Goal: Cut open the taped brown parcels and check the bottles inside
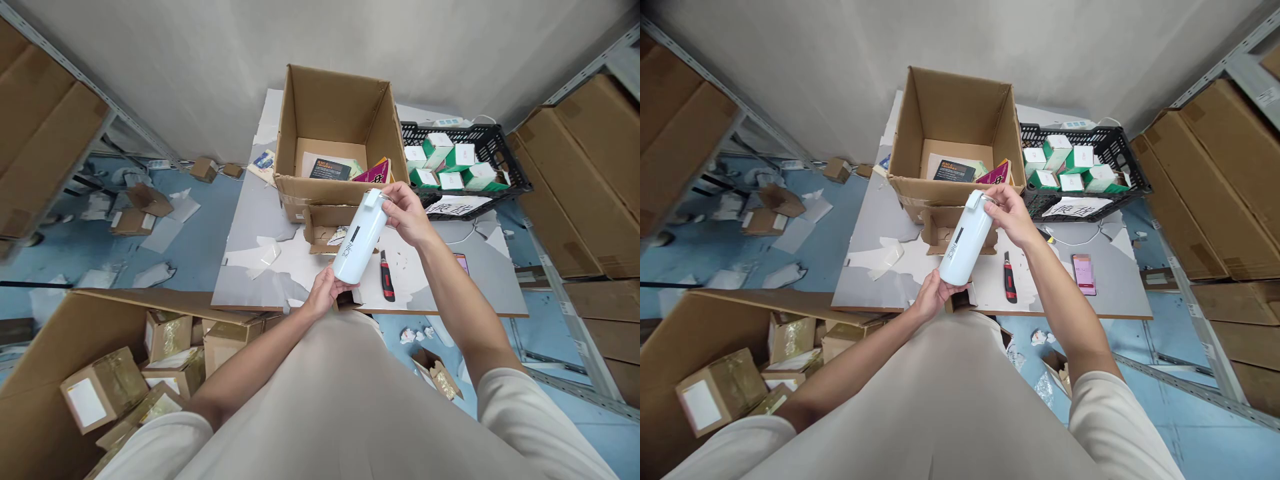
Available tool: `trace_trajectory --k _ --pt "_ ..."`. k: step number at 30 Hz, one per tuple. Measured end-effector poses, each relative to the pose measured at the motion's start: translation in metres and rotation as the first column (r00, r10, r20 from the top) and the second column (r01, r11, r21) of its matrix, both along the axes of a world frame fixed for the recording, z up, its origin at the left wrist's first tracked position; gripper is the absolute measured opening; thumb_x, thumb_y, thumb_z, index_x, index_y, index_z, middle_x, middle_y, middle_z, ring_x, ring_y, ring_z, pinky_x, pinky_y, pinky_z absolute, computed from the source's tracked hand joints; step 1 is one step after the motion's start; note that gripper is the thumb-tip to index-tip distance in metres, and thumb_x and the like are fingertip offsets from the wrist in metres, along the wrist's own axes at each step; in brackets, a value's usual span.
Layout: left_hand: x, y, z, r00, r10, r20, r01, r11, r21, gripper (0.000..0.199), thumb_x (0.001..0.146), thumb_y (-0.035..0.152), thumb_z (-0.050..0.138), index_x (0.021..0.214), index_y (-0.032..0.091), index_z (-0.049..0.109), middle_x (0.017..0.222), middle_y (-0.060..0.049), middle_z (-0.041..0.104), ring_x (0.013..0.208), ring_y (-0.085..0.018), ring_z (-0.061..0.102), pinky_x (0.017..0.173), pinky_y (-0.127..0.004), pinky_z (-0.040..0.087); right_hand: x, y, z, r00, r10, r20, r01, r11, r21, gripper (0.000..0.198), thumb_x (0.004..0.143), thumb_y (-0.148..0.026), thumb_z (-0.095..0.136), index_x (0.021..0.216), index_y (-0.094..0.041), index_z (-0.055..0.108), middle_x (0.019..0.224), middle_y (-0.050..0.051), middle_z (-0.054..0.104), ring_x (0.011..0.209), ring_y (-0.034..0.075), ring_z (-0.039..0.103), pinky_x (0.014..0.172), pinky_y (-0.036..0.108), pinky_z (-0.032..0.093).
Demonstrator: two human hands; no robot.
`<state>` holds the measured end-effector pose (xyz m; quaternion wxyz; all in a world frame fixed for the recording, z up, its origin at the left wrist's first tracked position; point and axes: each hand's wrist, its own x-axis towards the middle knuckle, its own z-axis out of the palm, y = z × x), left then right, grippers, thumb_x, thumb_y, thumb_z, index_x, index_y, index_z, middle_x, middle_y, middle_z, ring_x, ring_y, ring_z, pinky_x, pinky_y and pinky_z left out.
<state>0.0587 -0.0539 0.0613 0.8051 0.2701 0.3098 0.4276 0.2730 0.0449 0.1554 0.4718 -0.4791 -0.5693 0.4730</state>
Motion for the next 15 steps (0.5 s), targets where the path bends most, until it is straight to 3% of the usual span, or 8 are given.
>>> trace_trajectory --k 3,7,10,11,13,15 --pt "0.000 0.000 -0.001 1.000 -0.012 0.012 0.012 1.000 -0.004 0.063 0.076 0.068 0.056 0.106 0.014 0.061 0.099 -0.013 0.070 0.094 -0.029 0.067 0.090 -0.051 0.049 0.004 0.000 0.006 0.992 0.057 0.114 -0.065 0.996 0.067 0.060 0.069 -0.065 0.066 0.118 -0.033 0.054 0.115 0.003 0.061 0.098 0.022 0.060 0.075 0.036 0.053" --pt "-0.006 0.005 0.000 0.999 -0.046 0.004 0.047 0.999 -0.027 0.071 0.075 0.074 0.050 0.114 0.015 0.060 0.106 -0.015 0.069 0.105 -0.032 0.063 0.090 -0.051 0.049 0.009 -0.004 0.024 0.956 0.181 0.230 -0.211 0.971 0.113 0.066 0.057 -0.060 0.078 0.114 -0.031 0.061 0.122 0.004 0.059 0.115 0.029 0.052 0.092 0.044 0.046" --pt "-0.021 0.009 -0.003 0.984 -0.044 -0.174 0.072 0.985 0.159 0.078 0.068 0.078 0.053 0.115 0.016 0.062 0.118 -0.016 0.064 0.118 -0.037 0.054 0.097 -0.052 0.043 0.017 -0.015 0.030 0.957 0.138 0.255 -0.171 0.979 0.112 0.064 0.053 -0.056 0.082 0.108 -0.029 0.064 0.114 0.004 0.061 0.110 0.028 0.055 0.091 0.043 0.047" --pt "-0.026 0.009 -0.005 0.956 -0.033 -0.293 0.119 0.952 0.281 0.080 0.062 0.077 0.060 0.115 0.017 0.063 0.124 -0.016 0.060 0.125 -0.038 0.048 0.103 -0.053 0.037 0.021 -0.021 0.029 0.959 0.095 0.267 -0.132 0.983 0.127 0.064 0.053 -0.056 0.083 0.107 -0.028 0.064 0.112 0.005 0.061 0.108 0.028 0.056 0.091 0.043 0.047" --pt "-0.034 0.007 -0.011 0.835 0.019 -0.550 0.296 0.827 0.477 0.090 0.045 0.068 0.078 0.119 0.020 0.062 0.137 -0.015 0.051 0.135 -0.042 0.032 0.113 -0.055 0.020 0.030 -0.037 0.021 0.952 0.003 0.305 -0.061 0.982 0.181 0.061 0.054 -0.055 0.082 0.107 -0.028 0.064 0.110 0.006 0.060 0.108 0.028 0.055 0.090 0.042 0.047" --pt "-0.037 0.002 -0.022 0.687 0.085 -0.722 0.460 0.718 0.523 0.101 0.033 0.058 0.087 0.123 0.022 0.059 0.142 -0.016 0.044 0.138 -0.045 0.023 0.115 -0.058 0.004 0.039 -0.058 0.006 0.935 -0.056 0.350 -0.028 0.973 0.231 0.058 0.058 -0.053 0.081 0.108 -0.029 0.063 0.111 0.007 0.059 0.109 0.029 0.055 0.086 0.042 0.049"
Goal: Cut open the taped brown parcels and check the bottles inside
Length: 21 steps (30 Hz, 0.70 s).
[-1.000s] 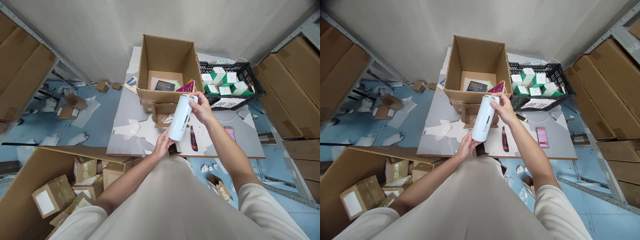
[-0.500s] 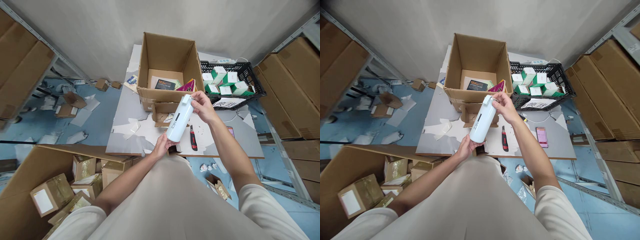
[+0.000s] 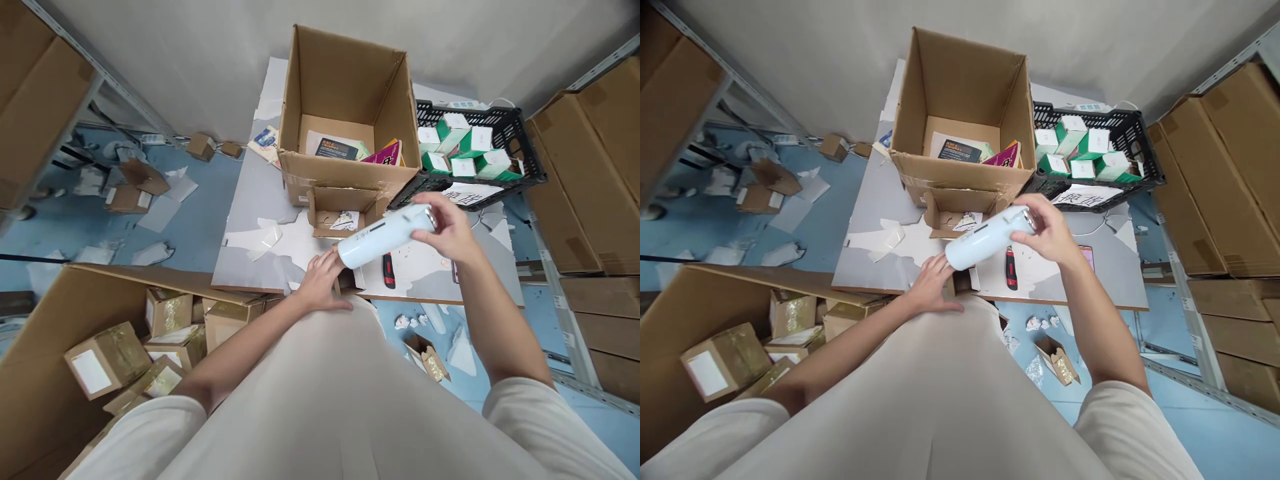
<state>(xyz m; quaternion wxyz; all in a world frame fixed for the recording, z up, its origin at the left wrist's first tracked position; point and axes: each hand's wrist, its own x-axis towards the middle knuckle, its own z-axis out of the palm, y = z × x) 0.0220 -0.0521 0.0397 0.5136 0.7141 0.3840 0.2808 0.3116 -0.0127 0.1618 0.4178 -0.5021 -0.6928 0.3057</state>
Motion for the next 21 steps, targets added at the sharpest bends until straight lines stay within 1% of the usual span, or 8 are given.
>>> trace_trajectory --k 2,6,8,10,12,16,19,21 --pt "0.001 -0.004 -0.012 0.995 -0.005 -0.102 0.010 0.999 0.052 0.099 0.038 0.053 0.087 0.126 0.021 0.056 0.142 -0.017 0.044 0.137 -0.044 0.025 0.114 -0.060 0.000 0.006 -0.022 -0.018 0.999 -0.022 0.049 0.021 1.000 0.021 0.055 0.061 -0.050 0.080 0.109 -0.029 0.062 0.112 0.008 0.058 0.107 0.029 0.055 0.079 0.041 0.051" --pt "0.004 -0.006 -0.034 0.999 0.018 -0.043 -0.018 1.000 0.005 0.087 0.051 0.050 0.083 0.127 0.020 0.055 0.137 -0.016 0.050 0.132 -0.039 0.037 0.114 -0.053 0.016 0.002 -0.059 -0.048 0.990 -0.046 0.130 0.048 0.999 -0.016 0.051 0.066 -0.046 0.077 0.111 -0.029 0.060 0.112 0.010 0.056 0.092 0.025 0.058 0.057 0.033 0.050" --pt "0.002 -0.005 -0.039 0.999 0.028 -0.020 -0.028 1.000 -0.006 0.086 0.050 0.049 0.084 0.126 0.020 0.056 0.135 -0.016 0.051 0.130 -0.039 0.040 0.113 -0.050 0.021 -0.007 -0.070 -0.053 0.982 -0.009 0.188 0.017 0.999 -0.041 0.050 0.068 -0.046 0.075 0.113 -0.030 0.060 0.113 0.010 0.054 0.080 0.021 0.058 0.051 0.032 0.048" --pt "0.000 -0.004 -0.041 0.999 0.037 -0.029 -0.037 0.999 0.001 0.084 0.048 0.047 0.084 0.123 0.020 0.058 0.133 -0.015 0.054 0.128 -0.040 0.042 0.112 -0.051 0.022 -0.021 -0.077 -0.049 0.958 0.060 0.281 -0.051 0.998 -0.039 0.047 0.072 -0.046 0.072 0.114 -0.029 0.060 0.114 0.011 0.052 0.075 0.019 0.057 0.054 0.033 0.050" --pt "-0.003 -0.003 -0.042 0.998 0.054 -0.039 -0.053 0.999 0.012 0.081 0.049 0.046 0.084 0.122 0.021 0.059 0.130 -0.014 0.056 0.126 -0.040 0.044 0.110 -0.051 0.024 -0.036 -0.079 -0.039 0.902 0.124 0.414 -0.130 0.991 -0.012 0.041 0.077 -0.046 0.068 0.114 -0.028 0.060 0.115 0.012 0.050 0.081 0.021 0.057 0.064 0.037 0.052" --pt "-0.010 -0.002 -0.042 0.995 0.077 -0.069 -0.074 0.996 0.041 0.078 0.052 0.043 0.082 0.123 0.021 0.059 0.127 -0.013 0.058 0.122 -0.038 0.049 0.108 -0.049 0.029 -0.064 -0.075 -0.013 0.719 0.179 0.672 -0.256 0.967 0.016 0.034 0.084 -0.043 0.061 0.112 -0.025 0.061 0.114 0.014 0.050 0.092 0.024 0.054 0.079 0.040 0.050" --pt "-0.011 -0.003 -0.043 0.994 0.075 -0.085 -0.072 0.997 0.041 0.077 0.050 0.043 0.082 0.120 0.022 0.060 0.124 -0.012 0.060 0.119 -0.037 0.051 0.107 -0.049 0.030 -0.081 -0.071 -0.007 0.598 0.213 0.773 -0.313 0.950 -0.020 0.035 0.084 -0.043 0.060 0.115 -0.026 0.059 0.111 0.013 0.052 0.090 0.024 0.053 0.077 0.038 0.050" --pt "-0.008 -0.004 -0.043 0.994 0.060 -0.086 -0.055 0.997 0.061 0.076 0.050 0.043 0.082 0.120 0.022 0.060 0.122 -0.012 0.061 0.118 -0.037 0.052 0.106 -0.049 0.032 -0.091 -0.070 -0.015 0.516 0.246 0.821 -0.352 0.934 -0.059 0.037 0.083 -0.040 0.062 0.117 -0.028 0.057 0.111 0.013 0.053 0.093 0.025 0.052 0.069 0.034 0.051"
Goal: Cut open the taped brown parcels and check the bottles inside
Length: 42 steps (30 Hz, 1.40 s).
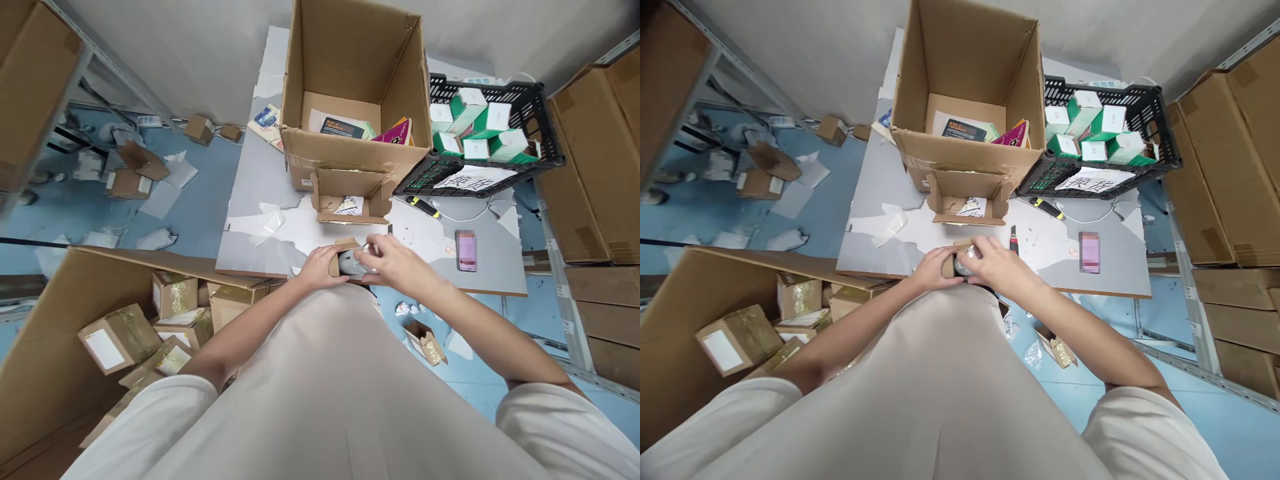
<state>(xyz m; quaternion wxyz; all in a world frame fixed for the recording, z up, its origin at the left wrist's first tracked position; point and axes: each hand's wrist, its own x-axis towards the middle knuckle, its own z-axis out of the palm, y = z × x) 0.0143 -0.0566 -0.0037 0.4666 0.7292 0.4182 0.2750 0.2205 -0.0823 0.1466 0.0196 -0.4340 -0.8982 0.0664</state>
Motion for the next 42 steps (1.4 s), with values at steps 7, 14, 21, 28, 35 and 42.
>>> trace_trajectory --k 7,14,21,28,35,42 --pt "0.008 0.003 -0.005 0.999 -0.019 0.039 0.016 0.998 0.060 0.073 0.053 0.041 0.081 0.119 0.021 0.059 0.121 -0.012 0.061 0.114 -0.034 0.056 0.102 -0.046 0.040 -0.009 -0.002 -0.075 0.997 -0.020 0.074 0.023 0.999 -0.040 0.057 0.079 -0.045 0.066 0.132 -0.030 0.048 0.118 0.013 0.055 0.098 0.027 0.053 0.061 0.031 0.049" --pt "0.002 0.002 -0.014 0.995 -0.074 -0.062 0.085 0.974 0.208 0.073 0.060 0.043 0.078 0.124 0.018 0.052 0.121 -0.012 0.061 0.115 -0.028 0.057 0.100 -0.043 0.046 -0.004 -0.005 -0.098 0.987 -0.049 0.155 0.053 0.998 -0.026 0.060 0.087 -0.064 0.040 0.132 -0.026 0.048 0.114 0.014 0.058 0.094 0.024 0.054 0.061 0.028 0.044" --pt "0.003 -0.001 -0.015 0.994 -0.080 -0.071 0.097 0.952 0.290 0.070 0.065 0.040 0.074 0.125 0.017 0.050 0.122 -0.012 0.061 0.115 -0.026 0.058 0.100 -0.041 0.048 0.003 -0.002 -0.117 0.990 0.108 0.089 -0.111 0.994 0.026 0.071 0.082 -0.066 0.045 0.132 -0.016 0.049 0.134 0.019 0.050 0.115 0.032 0.046 0.091 0.043 0.040" --pt "0.006 -0.016 -0.014 0.999 0.045 -0.031 -0.039 0.986 0.161 0.098 0.067 0.038 0.075 0.145 0.017 0.021 0.140 -0.018 0.047 0.126 -0.029 0.050 0.104 -0.045 0.043 0.016 -0.005 -0.138 0.980 0.035 -0.194 -0.040 0.999 -0.023 0.071 0.081 -0.059 0.056 0.140 -0.022 0.041 0.149 0.018 0.033 0.129 0.036 0.038 0.105 0.059 0.028" --pt "0.015 -0.042 -0.018 0.975 0.222 0.028 -0.224 0.960 0.170 0.070 0.081 0.034 0.066 0.140 0.019 0.031 0.144 -0.020 0.041 0.132 -0.028 0.043 0.105 -0.047 0.042 0.014 -0.012 -0.160 0.217 -0.771 -0.599 0.358 0.634 -0.686 0.074 0.084 -0.057 0.051 0.144 -0.022 0.025 0.131 0.018 0.050 0.115 0.027 0.055 0.097 0.050 0.046" --pt "0.010 -0.043 -0.024 0.991 0.117 -0.066 -0.092 0.949 0.302 0.045 0.084 0.033 0.062 0.125 0.018 0.049 0.143 -0.019 0.042 0.130 -0.026 0.046 0.104 -0.046 0.045 0.018 0.020 -0.143 0.176 -0.702 -0.690 -0.015 0.699 -0.715 0.058 0.083 -0.061 0.051 0.129 -0.029 0.037 0.106 0.007 0.068 0.103 0.022 0.064 0.095 0.046 0.048"
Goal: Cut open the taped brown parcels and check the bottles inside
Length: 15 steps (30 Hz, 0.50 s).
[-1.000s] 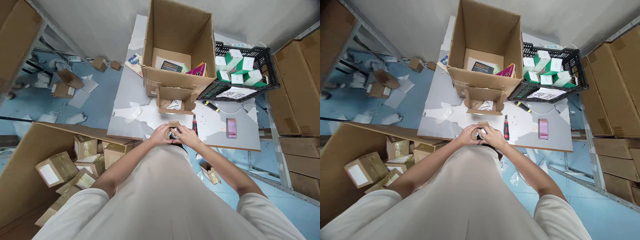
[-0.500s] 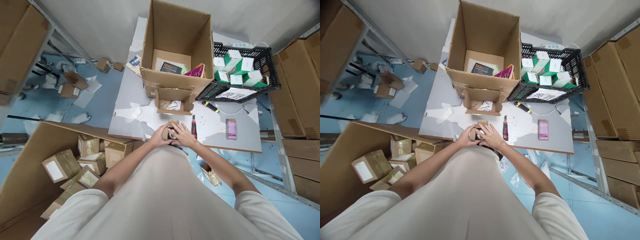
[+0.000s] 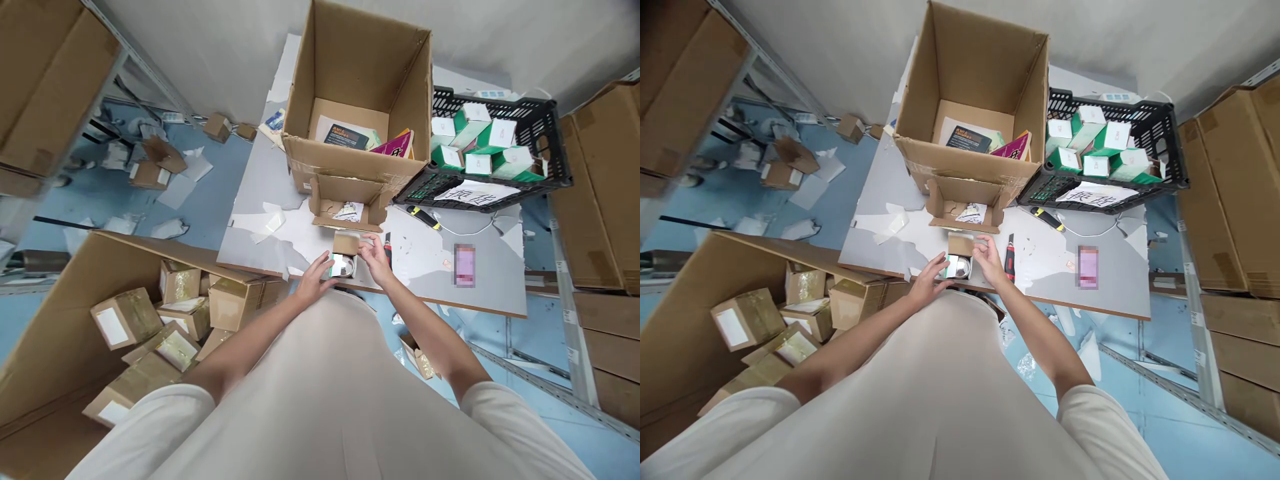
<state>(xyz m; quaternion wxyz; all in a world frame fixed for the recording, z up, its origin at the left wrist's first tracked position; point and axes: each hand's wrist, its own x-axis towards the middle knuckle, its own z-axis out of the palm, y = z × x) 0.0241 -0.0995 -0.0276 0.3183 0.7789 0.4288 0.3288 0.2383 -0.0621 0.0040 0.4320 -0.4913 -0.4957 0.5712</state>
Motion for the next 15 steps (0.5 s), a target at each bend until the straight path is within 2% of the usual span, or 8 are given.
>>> trace_trajectory --k 3,4,6,8,9,12,15 --pt "-0.001 0.003 -0.001 1.000 0.007 -0.015 -0.007 1.000 0.006 0.044 0.085 0.033 0.061 0.125 0.019 0.048 0.140 -0.018 0.046 0.130 -0.026 0.047 0.103 -0.045 0.045 0.007 -0.006 0.010 0.959 0.130 0.251 -0.176 0.969 0.172 0.047 0.090 -0.049 0.049 0.131 -0.028 0.040 0.112 0.008 0.067 0.110 0.021 0.061 0.098 0.046 0.047" --pt "0.000 0.004 -0.001 1.000 0.013 -0.017 -0.013 1.000 0.004 0.045 0.086 0.034 0.061 0.126 0.019 0.047 0.140 -0.018 0.046 0.129 -0.026 0.047 0.104 -0.045 0.045 0.008 -0.008 0.011 0.917 0.173 0.358 -0.267 0.935 0.232 0.041 0.092 -0.045 0.047 0.129 -0.027 0.045 0.119 0.009 0.065 0.117 0.022 0.058 0.102 0.047 0.045" --pt "0.000 0.006 -0.001 1.000 0.016 -0.018 -0.016 1.000 -0.006 0.047 0.085 0.034 0.061 0.128 0.019 0.046 0.140 -0.017 0.046 0.129 -0.025 0.047 0.104 -0.045 0.045 0.012 -0.012 0.010 0.811 0.222 0.541 -0.446 0.834 0.326 0.032 0.094 -0.038 0.045 0.121 -0.025 0.056 0.131 0.010 0.058 0.128 0.023 0.049 0.107 0.047 0.041" --pt "0.001 0.008 -0.002 1.000 0.004 -0.013 -0.004 1.000 -0.015 0.049 0.085 0.034 0.061 0.129 0.020 0.045 0.140 -0.017 0.047 0.129 -0.026 0.048 0.104 -0.046 0.045 0.014 -0.013 0.006 0.730 0.215 0.648 -0.553 0.743 0.376 0.029 0.094 -0.034 0.045 0.115 -0.022 0.061 0.132 0.011 0.057 0.132 0.023 0.045 0.108 0.047 0.042" --pt "0.001 0.009 -0.003 1.000 0.001 -0.005 -0.001 1.000 -0.024 0.049 0.085 0.034 0.061 0.129 0.019 0.045 0.139 -0.017 0.048 0.128 -0.026 0.048 0.103 -0.045 0.046 0.015 -0.013 0.003 0.705 0.195 0.682 -0.575 0.719 0.389 0.028 0.095 -0.032 0.044 0.114 -0.022 0.061 0.131 0.011 0.058 0.132 0.023 0.045 0.107 0.047 0.043" --pt "0.000 0.010 -0.006 0.999 0.033 0.027 -0.031 0.997 -0.076 0.050 0.085 0.034 0.061 0.130 0.019 0.043 0.132 -0.015 0.054 0.121 -0.024 0.054 0.098 -0.043 0.050 0.018 -0.012 -0.005 0.649 0.129 0.750 -0.600 0.693 0.400 0.026 0.095 -0.026 0.043 0.113 -0.020 0.062 0.130 0.013 0.059 0.132 0.024 0.044 0.105 0.047 0.045" --pt "-0.002 0.012 -0.008 0.998 0.049 0.044 -0.043 0.991 -0.124 0.054 0.085 0.034 0.060 0.132 0.019 0.040 0.126 -0.014 0.058 0.114 -0.022 0.060 0.094 -0.041 0.052 0.020 -0.013 -0.007 0.619 0.130 0.775 -0.621 0.685 0.381 0.024 0.094 -0.022 0.044 0.110 -0.021 0.063 0.133 0.013 0.056 0.134 0.024 0.041 0.105 0.047 0.045"
